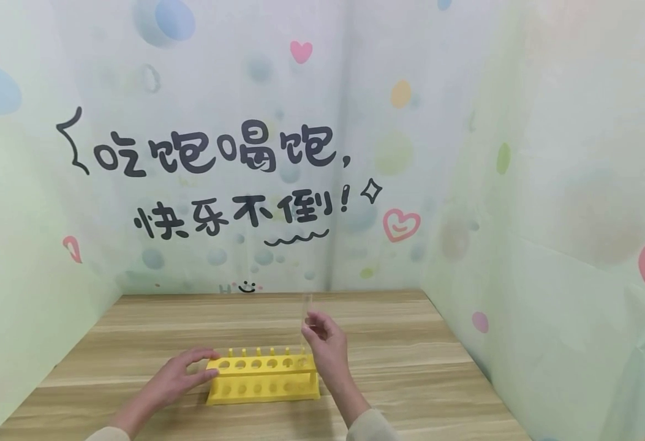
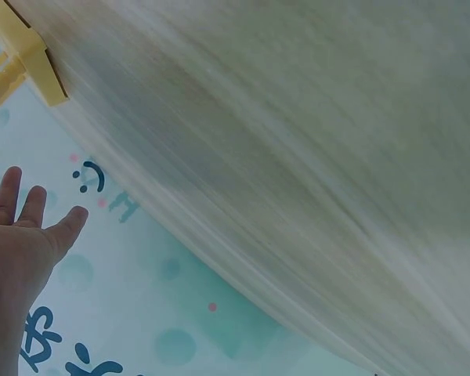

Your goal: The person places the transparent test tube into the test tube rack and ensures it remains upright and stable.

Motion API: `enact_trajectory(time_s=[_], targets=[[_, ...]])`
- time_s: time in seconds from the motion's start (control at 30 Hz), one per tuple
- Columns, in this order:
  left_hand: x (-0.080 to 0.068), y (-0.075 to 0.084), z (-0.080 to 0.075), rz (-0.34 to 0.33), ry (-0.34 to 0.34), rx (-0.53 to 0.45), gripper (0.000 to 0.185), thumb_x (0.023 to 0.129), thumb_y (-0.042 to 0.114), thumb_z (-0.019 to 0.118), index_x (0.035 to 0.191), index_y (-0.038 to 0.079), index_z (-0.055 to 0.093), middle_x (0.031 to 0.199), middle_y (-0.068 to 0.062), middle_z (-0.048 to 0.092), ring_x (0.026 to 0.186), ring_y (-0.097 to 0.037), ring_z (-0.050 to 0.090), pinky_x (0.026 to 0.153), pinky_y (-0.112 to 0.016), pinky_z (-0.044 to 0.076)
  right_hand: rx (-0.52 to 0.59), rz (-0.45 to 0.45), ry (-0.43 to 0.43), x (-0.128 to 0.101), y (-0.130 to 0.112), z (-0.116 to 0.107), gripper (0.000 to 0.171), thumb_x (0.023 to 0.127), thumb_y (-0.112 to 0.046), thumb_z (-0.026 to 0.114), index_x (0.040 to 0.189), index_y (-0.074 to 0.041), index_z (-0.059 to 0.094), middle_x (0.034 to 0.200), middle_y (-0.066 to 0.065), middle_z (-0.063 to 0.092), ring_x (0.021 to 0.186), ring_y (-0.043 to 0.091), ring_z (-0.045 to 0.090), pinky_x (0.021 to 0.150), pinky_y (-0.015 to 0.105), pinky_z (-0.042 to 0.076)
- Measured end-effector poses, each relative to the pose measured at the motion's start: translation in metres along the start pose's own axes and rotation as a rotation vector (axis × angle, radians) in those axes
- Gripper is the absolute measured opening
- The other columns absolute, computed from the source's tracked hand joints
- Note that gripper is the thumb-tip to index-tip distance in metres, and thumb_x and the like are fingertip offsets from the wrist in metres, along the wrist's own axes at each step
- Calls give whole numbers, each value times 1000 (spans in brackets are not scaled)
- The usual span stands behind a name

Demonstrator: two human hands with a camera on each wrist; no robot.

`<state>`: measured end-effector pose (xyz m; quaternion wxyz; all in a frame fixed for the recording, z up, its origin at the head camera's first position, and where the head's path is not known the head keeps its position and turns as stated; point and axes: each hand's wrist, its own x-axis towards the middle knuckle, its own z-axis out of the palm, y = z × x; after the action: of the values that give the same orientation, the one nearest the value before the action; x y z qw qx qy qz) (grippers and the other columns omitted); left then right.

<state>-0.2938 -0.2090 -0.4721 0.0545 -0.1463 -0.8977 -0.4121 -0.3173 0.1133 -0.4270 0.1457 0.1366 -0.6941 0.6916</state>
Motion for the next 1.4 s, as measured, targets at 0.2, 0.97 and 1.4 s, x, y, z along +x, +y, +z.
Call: enact_trajectory(time_s=[0.2, 0.97, 1.4], targets=[[-1, 1, 1, -2, 8, 1, 46, 90, 41, 71, 125, 12, 66, 138, -19, 55, 130, -44, 46, 105, -65, 36, -40, -12, -4, -4, 6, -2, 34, 91, -5, 70, 123, 1, 62, 113, 19, 65, 101, 24, 63, 87, 23, 54], [-1, 1, 1, 8, 10, 7, 43, 91, 41, 71, 123, 12, 67, 136, -17, 57, 129, -44, 48, 104, -64, 38, -263, -51, -76, -16, 30, -5, 27, 89, -2, 70, 115, 0, 62, 106, 11, 66, 97, 22, 65, 85, 25, 55], [-1, -2, 1, 15, 1, 1, 43, 91, 42, 70, 123, 13, 67, 137, -17, 57, 129, -44, 47, 103, -64, 40, -254, -10, -106, -20, 31, -4, 23, 88, 1, 69, 109, -4, 62, 105, 10, 64, 96, 22, 63, 84, 28, 55]])
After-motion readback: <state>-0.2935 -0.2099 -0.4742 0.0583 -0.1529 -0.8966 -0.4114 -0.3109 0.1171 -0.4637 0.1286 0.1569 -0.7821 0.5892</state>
